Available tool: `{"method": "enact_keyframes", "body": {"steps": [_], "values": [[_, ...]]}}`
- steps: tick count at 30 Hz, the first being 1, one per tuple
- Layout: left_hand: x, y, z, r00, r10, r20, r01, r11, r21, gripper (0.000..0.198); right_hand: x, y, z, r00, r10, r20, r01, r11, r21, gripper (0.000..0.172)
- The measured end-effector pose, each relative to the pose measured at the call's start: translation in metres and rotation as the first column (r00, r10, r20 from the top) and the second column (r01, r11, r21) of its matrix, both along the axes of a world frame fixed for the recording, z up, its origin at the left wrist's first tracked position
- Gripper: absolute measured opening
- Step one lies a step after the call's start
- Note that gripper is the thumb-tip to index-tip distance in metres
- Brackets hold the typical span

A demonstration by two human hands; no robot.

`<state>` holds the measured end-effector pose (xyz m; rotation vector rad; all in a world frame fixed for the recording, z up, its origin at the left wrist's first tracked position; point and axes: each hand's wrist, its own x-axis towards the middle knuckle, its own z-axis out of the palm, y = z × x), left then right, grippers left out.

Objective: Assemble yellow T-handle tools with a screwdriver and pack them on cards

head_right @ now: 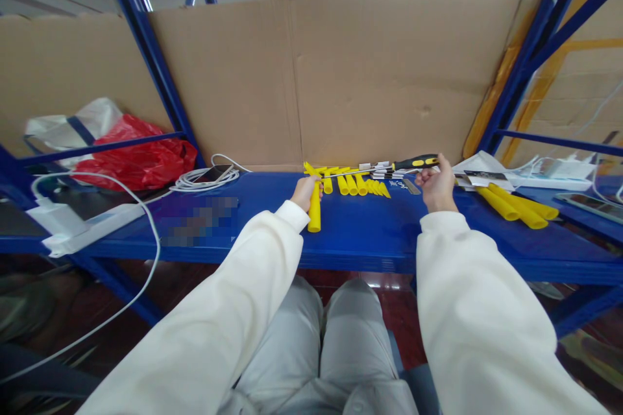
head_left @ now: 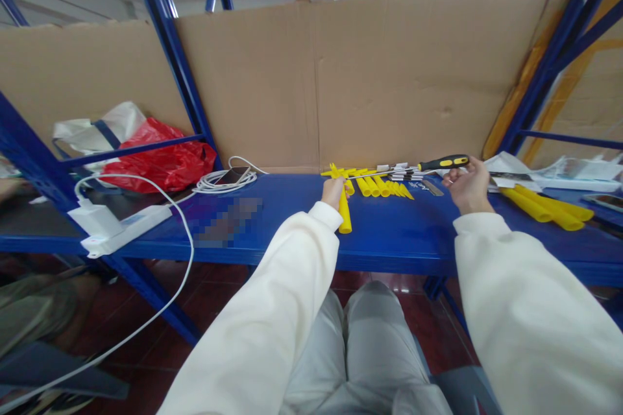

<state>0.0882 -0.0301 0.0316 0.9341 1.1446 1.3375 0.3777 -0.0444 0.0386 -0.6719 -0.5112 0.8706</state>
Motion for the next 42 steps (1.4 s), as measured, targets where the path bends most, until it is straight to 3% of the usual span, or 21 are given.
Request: {"method": "enact_keyframes", "body": {"steps": [6,13,18,22,29,37,42], "values": [[-0.002,0.008,-0.005,1.000,0.011,-0.007,-0.011,1.000,0.008,0.009,-0.025,-0.018,0.014,0.996,-0.083,0.030,0.086,0.986,-0.142,0.035],[-0.002,0.007,-0.004,0.997,0.018,-0.078,-0.016,0.999,0.034,0.012,-0.012,-0.005,0.005,0.984,-0.150,0.091,0.162,0.975,-0.152,0.030],[-0.002,0.006,-0.004,0.995,0.017,-0.100,-0.012,0.999,0.047,0.015,0.002,0.007,-0.006,0.975,-0.173,0.143,0.186,0.979,-0.085,0.030],[-0.002,0.005,-0.004,0.993,0.028,-0.119,-0.022,0.998,0.051,0.013,0.004,0.009,-0.009,0.979,-0.153,0.138,0.158,0.987,-0.021,0.038],[-0.002,0.006,-0.004,0.994,0.038,-0.104,-0.032,0.998,0.055,0.020,-0.009,-0.006,0.006,0.998,-0.056,0.019,0.058,0.991,-0.118,0.038],[-0.002,0.005,-0.003,0.994,0.035,-0.101,-0.029,0.998,0.058,0.023,-0.015,-0.007,0.004,0.967,-0.217,0.132,0.238,0.956,-0.173,0.030],[-0.002,0.007,-0.005,0.996,0.027,-0.086,-0.022,0.998,0.059,0.014,-0.017,-0.007,0.005,0.967,-0.242,0.082,0.253,0.951,-0.175,0.030]]}}
